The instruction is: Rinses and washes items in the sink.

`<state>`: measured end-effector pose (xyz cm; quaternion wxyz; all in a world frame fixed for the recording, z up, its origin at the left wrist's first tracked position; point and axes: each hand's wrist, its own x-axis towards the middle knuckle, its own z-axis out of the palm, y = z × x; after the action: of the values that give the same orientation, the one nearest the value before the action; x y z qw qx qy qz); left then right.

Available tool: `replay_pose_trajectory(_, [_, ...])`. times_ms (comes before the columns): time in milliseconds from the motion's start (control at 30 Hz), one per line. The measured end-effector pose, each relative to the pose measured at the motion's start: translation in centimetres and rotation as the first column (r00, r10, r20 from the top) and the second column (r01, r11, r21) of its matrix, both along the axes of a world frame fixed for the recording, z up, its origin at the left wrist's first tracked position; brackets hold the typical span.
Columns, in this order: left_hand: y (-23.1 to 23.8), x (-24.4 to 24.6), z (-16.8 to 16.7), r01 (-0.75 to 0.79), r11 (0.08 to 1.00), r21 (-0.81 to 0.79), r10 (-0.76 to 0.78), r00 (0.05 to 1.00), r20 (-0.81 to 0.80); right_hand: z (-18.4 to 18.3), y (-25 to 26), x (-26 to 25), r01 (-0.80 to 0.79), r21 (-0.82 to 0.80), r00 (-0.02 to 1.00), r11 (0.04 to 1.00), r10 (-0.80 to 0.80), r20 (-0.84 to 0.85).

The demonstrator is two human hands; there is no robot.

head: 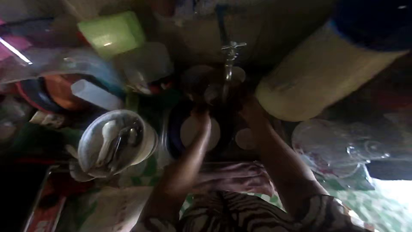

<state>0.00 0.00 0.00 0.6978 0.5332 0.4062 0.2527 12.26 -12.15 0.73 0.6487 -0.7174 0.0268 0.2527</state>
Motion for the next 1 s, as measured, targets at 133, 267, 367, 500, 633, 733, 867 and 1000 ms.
replay_pose_trajectory(133, [-4.3, -2.5, -0.4, 0.16, 0.986, -0.036, -0.163, 0.979, -0.122, -3.2, -5.6, -2.1, -0.022, -0.104, 0.996, 0.994, 0.031, 0.082])
replay_pose_trajectory(267, [-7.4, -2.5, 0.0, 0.222, 0.97, -0.103, -0.236, 0.959, -0.156, -8.0, -9.3, -4.9, 0.001, -0.016, 0.992, 1.0, -0.003, -0.128])
replay_pose_trajectory(367, [-8.5, -2.1, -0.4, 0.24, 0.966, -0.094, -0.256, 0.939, -0.232, -9.0, -10.3, -6.2, 0.075, 0.044, 0.947, 0.996, -0.058, -0.315])
replay_pose_trajectory(500, [-9.9, -1.6, 0.2, 0.283, 0.959, -0.015, -0.273, 0.91, -0.311, -10.2, -10.9, -7.0, 0.187, 0.226, 0.861, 0.956, -0.049, -0.505])
replay_pose_trajectory(633, [-10.6, -1.4, 0.2, 0.361, 0.932, 0.009, -0.334, 0.871, -0.361, -10.3, -11.6, -7.3, 0.239, 0.301, 0.82, 0.923, -0.026, -0.571])
replay_pose_trajectory(733, [-9.7, -1.9, -0.7, 0.352, 0.936, -0.014, -0.331, 0.868, -0.371, -11.5, -11.7, -7.2, 0.162, 0.27, 0.877, 0.949, -0.013, -0.48])
replay_pose_trajectory(867, [-7.0, -4.1, -2.5, 0.164, 0.964, -0.211, -0.222, 0.929, -0.295, -9.7, -10.5, -6.9, 0.029, 0.014, 0.944, 0.999, -0.023, -0.328])
replay_pose_trajectory(1000, [-4.3, -6.3, -4.8, 0.033, 0.918, -0.395, -0.145, 0.956, -0.257, -7.7, -7.3, -6.7, 0.005, -0.013, 0.951, 1.0, -0.008, -0.31])
